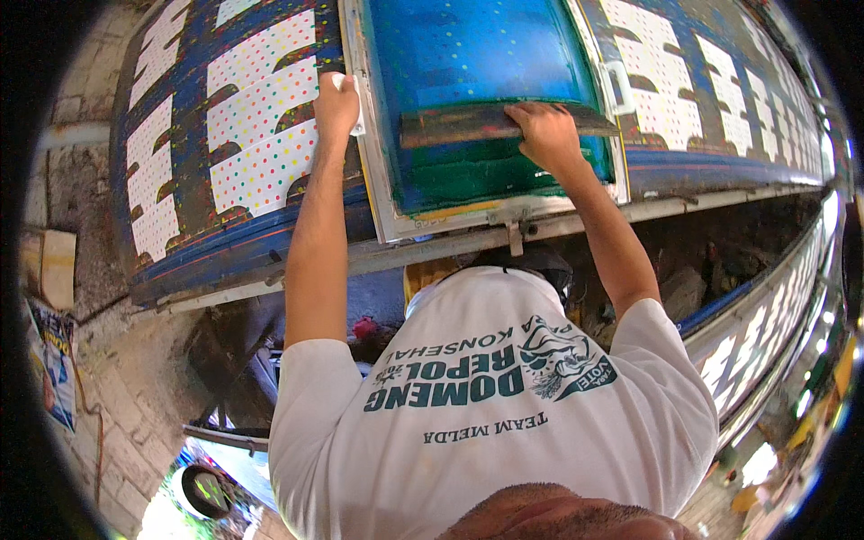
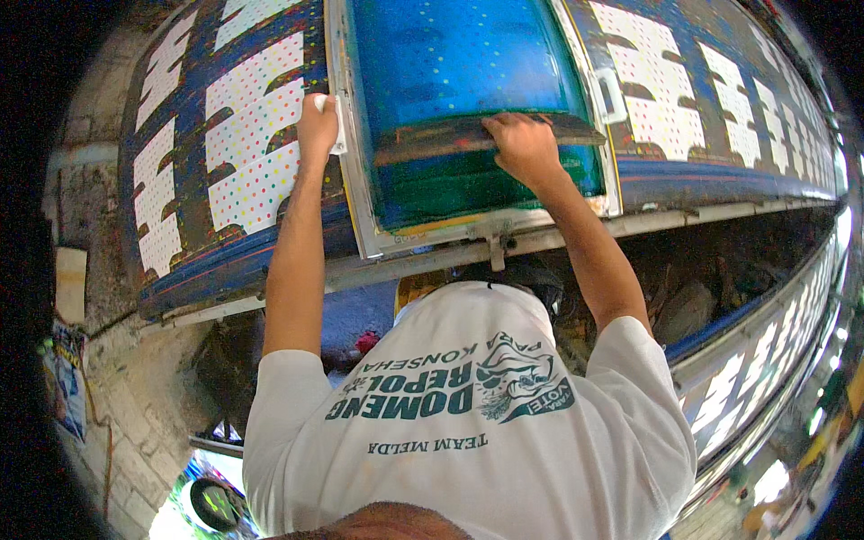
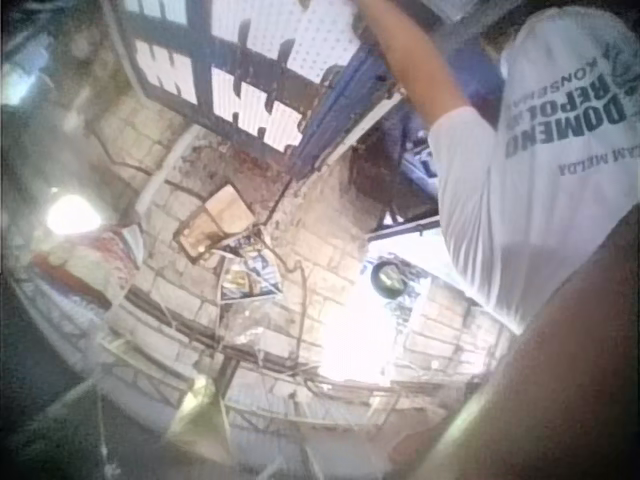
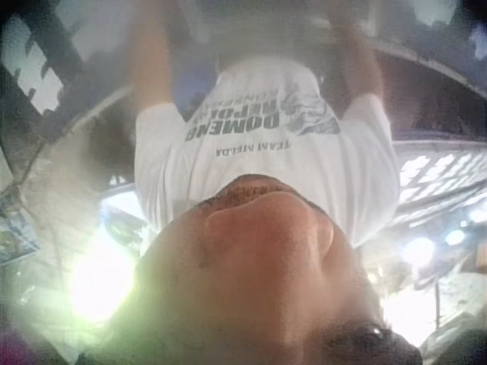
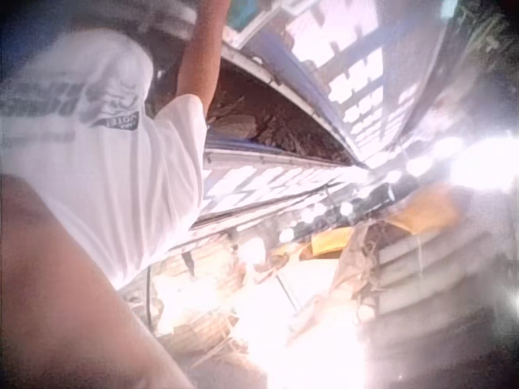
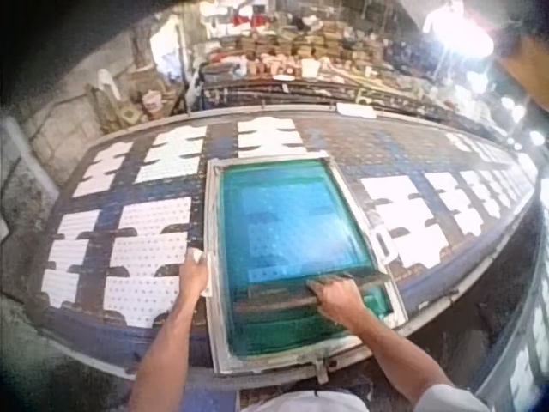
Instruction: The person folds pink paper and places it on a workbench, then uses a squeegee to spread blue ink across a screen printing frame. The person repeatedly pulls the squeegee across the screen to distribute ink evenly.
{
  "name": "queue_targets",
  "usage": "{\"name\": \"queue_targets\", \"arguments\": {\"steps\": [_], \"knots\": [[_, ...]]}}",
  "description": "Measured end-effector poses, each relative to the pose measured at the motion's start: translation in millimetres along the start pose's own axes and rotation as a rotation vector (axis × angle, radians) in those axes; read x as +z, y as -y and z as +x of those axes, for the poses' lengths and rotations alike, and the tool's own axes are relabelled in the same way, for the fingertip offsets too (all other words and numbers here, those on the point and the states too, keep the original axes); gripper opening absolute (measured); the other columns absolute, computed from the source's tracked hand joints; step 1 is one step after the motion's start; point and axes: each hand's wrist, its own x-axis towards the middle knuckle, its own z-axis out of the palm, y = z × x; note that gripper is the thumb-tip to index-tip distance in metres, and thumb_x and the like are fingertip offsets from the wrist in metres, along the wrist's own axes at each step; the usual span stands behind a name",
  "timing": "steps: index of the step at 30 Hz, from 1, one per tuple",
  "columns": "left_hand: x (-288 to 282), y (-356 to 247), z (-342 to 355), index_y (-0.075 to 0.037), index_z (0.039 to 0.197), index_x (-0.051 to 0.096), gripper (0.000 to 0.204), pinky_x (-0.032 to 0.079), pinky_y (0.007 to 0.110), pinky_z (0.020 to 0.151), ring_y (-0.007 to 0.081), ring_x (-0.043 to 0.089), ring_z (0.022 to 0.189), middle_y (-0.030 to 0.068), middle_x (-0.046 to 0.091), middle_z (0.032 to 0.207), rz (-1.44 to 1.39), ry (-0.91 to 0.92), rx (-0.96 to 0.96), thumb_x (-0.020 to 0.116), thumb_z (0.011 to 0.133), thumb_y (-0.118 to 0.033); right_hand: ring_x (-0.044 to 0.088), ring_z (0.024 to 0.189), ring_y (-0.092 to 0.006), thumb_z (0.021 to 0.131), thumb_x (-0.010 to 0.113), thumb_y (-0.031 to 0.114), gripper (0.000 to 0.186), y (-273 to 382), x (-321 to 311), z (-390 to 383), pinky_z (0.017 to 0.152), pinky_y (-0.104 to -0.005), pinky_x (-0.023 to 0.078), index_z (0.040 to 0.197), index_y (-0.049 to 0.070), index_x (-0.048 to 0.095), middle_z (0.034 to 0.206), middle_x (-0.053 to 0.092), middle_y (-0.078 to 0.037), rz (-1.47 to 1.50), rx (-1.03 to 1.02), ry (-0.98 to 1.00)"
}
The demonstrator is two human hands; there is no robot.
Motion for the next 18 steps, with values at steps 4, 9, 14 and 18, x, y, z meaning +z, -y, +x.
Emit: {"name": "queue_targets", "arguments": {"steps": [4, 9, 14, 18], "knots": [[-1.3, -2.4, 0.1, -0.007, 0.123, 0.065, 0.035, 0.054, 0.046, 0.093, 0.0373, 0.073, 0.105, 0.0215, 0.075, 0.112, 0.056, 0.01, -0.037, 0.071, 0.099, -0.031, 0.073, 0.101, -0.0332, 0.077, 0.072, 0.008, 0.043, -35.8, 13.0, 88.8, 0.086, -0.0472, 0.06, 0.12, 0.015, 0.076, 0.11, 0.075, -0.01, -0.033, 0.044, 0.047], [-4.5, -10.6, -2.8, -0.007, 0.124, 0.065, 0.037, 0.055, 0.045, 0.091, 0.0367, 0.073, 0.103, 0.0209, 0.076, 0.111, 0.075, 0.009, -0.061, 0.072, 0.098, -0.032, 0.074, 0.097, -0.035, 0.082, 0.07, 0.012, 0.037, -88.2, 30.3, 209.8, 0.082, -0.0483, 0.061, 0.117, 0.017, 0.077, 0.105, 0.075, -0.013, -0.088, 0.023, 0.043], [-6.6, -22.4, -6.1, -0.006, 0.126, 0.064, 0.039, 0.055, 0.047, 0.091, 0.0388, 0.074, 0.103, 0.0229, 0.076, 0.111, 0.174, -0.006, -0.106, 0.07, 0.099, -0.033, 0.075, 0.099, -0.0405, 0.084, 0.069, 0.019, 0.025, -126.9, 46.6, 308.8, 0.084, -0.0522, 0.062, 0.106, 0.01, 0.078, 0.104, 0.077, -0.02, -0.038, 0.009, -0.019], [-6.5, -25.1, -8.1, -0.005, 0.126, 0.063, 0.04, 0.056, 0.048, 0.09, 0.0411, 0.074, 0.101, 0.025, 0.076, 0.109, 0.178, -0.028, -0.094, 0.07, 0.099, -0.033, 0.074, 0.092, -0.0443, 0.084, 0.064, 0.026, 0.027, -149.0, 42.9, 354.4, 0.081, -0.0558, 0.059, 0.091, 0.003, 0.078, 0.092, 0.075, -0.026, -0.065, -0.113, -0.091]]}}
